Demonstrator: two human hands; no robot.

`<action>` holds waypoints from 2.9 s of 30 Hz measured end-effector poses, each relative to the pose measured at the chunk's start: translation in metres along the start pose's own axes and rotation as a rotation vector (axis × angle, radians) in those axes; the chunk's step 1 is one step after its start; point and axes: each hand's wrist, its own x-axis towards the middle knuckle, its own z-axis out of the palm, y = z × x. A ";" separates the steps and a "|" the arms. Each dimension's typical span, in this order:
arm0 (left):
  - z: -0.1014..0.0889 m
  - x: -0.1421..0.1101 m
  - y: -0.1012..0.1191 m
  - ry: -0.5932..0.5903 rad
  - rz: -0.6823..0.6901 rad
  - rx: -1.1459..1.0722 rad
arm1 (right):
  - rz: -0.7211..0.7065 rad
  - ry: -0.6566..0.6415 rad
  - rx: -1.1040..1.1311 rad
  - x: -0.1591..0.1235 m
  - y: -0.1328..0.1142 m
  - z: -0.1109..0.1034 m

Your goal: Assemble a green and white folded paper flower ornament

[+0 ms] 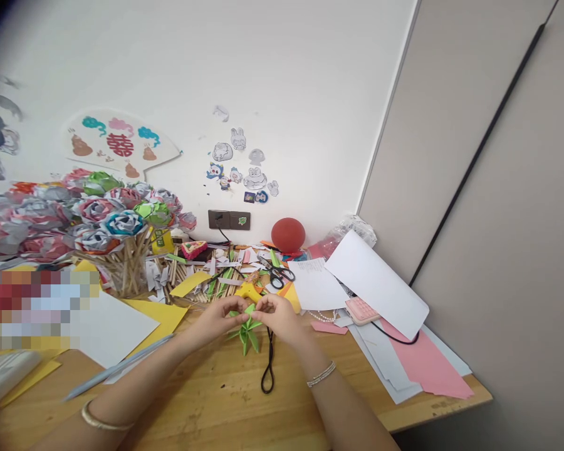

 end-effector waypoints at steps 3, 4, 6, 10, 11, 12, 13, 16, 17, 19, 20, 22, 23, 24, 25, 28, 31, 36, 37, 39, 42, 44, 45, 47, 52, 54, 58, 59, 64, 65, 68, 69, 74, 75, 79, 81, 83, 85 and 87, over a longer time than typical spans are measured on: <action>0.000 0.001 -0.003 0.006 -0.022 0.022 | 0.025 0.026 -0.021 0.000 -0.001 0.002; 0.000 0.001 -0.004 0.014 -0.029 0.030 | 0.026 0.042 -0.041 -0.001 -0.002 0.003; 0.000 0.000 -0.004 0.030 -0.040 0.045 | 0.022 0.072 -0.088 -0.001 -0.003 0.005; 0.001 0.000 -0.004 0.045 -0.050 0.067 | 0.005 0.107 -0.145 -0.002 -0.004 0.008; 0.001 0.000 -0.004 0.047 -0.051 0.071 | 0.000 0.109 -0.153 -0.003 -0.004 0.009; 0.001 0.000 -0.004 0.048 -0.053 0.076 | -0.006 0.112 -0.163 -0.003 -0.004 0.009; 0.001 0.000 -0.004 0.051 -0.054 0.080 | -0.016 0.117 -0.177 -0.003 -0.004 0.010; 0.002 0.000 -0.005 0.062 -0.056 0.098 | -0.070 0.132 -0.260 -0.004 -0.003 0.010; 0.002 0.000 -0.006 0.066 -0.056 0.106 | -0.091 0.134 -0.294 -0.004 -0.002 0.011; 0.003 0.000 -0.007 0.075 -0.055 0.124 | -0.126 0.139 -0.353 -0.005 -0.002 0.011; 0.003 0.000 -0.007 0.081 -0.055 0.134 | -0.136 0.142 -0.368 -0.005 -0.002 0.011; 0.004 0.000 -0.008 0.094 -0.057 0.154 | -0.143 0.144 -0.379 -0.006 -0.003 0.011; 0.004 0.000 -0.009 0.100 -0.059 0.161 | -0.143 0.142 -0.380 -0.006 -0.003 0.011; 0.004 0.000 -0.009 0.104 -0.063 0.166 | -0.140 0.137 -0.373 -0.006 -0.003 0.011; 0.004 0.000 -0.009 0.105 -0.067 0.167 | -0.130 0.130 -0.358 -0.006 -0.003 0.011; 0.005 0.000 -0.011 0.110 -0.082 0.159 | -0.077 0.090 -0.276 -0.004 -0.001 0.011; 0.006 0.001 -0.015 0.115 -0.106 0.136 | -0.008 0.036 -0.186 -0.002 0.003 0.011; 0.005 0.004 -0.022 0.044 -0.150 0.039 | 0.069 -0.001 -0.089 0.000 0.008 0.010; 0.004 0.004 -0.023 0.014 -0.157 0.012 | 0.075 -0.002 -0.080 0.000 0.008 0.010; 0.002 0.005 -0.026 -0.043 -0.171 -0.039 | 0.084 -0.001 -0.068 0.000 0.008 0.010; 0.000 0.005 -0.028 -0.087 -0.192 -0.099 | 0.087 -0.002 -0.052 -0.001 0.007 0.010; 0.000 0.005 -0.028 -0.095 -0.202 -0.125 | 0.089 -0.010 -0.044 -0.001 0.006 0.010; -0.001 0.005 -0.028 -0.096 -0.206 -0.134 | 0.091 -0.015 -0.043 -0.002 0.006 0.010; 0.000 0.005 -0.027 -0.093 -0.217 -0.146 | 0.096 -0.023 -0.046 -0.002 0.006 0.011; 0.000 0.004 -0.026 -0.084 -0.242 -0.159 | 0.101 -0.022 -0.074 -0.002 0.006 0.011; 0.000 0.004 -0.026 -0.084 -0.247 -0.162 | 0.101 -0.020 -0.083 -0.002 0.006 0.012; 0.002 0.004 -0.028 -0.074 -0.261 -0.169 | 0.106 -0.011 -0.102 -0.002 0.006 0.012; 0.002 0.004 -0.028 -0.071 -0.266 -0.170 | 0.108 -0.009 -0.107 -0.002 0.006 0.012; 0.002 0.004 -0.028 -0.055 -0.289 -0.154 | 0.121 0.000 -0.122 -0.003 0.003 0.013; 0.002 0.004 -0.028 -0.051 -0.293 -0.147 | 0.123 0.000 -0.124 -0.003 0.002 0.013; 0.002 0.004 -0.026 -0.039 -0.301 -0.125 | 0.123 0.001 -0.130 -0.003 0.002 0.014; 0.002 0.003 -0.026 -0.036 -0.303 -0.118 | 0.122 0.003 -0.134 -0.003 0.002 0.014; 0.002 0.003 -0.021 -0.010 -0.307 -0.067 | 0.103 0.019 -0.179 -0.004 0.002 0.015; 0.002 0.002 -0.020 -0.006 -0.306 -0.055 | 0.097 0.024 -0.193 -0.004 0.002 0.015; 0.001 0.002 -0.014 -0.004 -0.292 -0.013 | 0.068 0.030 -0.246 -0.005 -0.001 0.015; 0.001 0.002 -0.012 0.001 -0.274 0.011 | 0.054 0.021 -0.264 -0.005 -0.001 0.015; 0.002 0.001 -0.011 0.015 -0.255 0.041 | 0.039 0.016 -0.285 -0.005 -0.002 0.015; 0.003 0.001 -0.011 0.029 -0.237 0.070 | 0.024 0.020 -0.316 -0.005 -0.001 0.014; 0.005 0.001 -0.012 0.034 -0.219 0.093 | 0.007 0.028 -0.354 -0.005 -0.001 0.014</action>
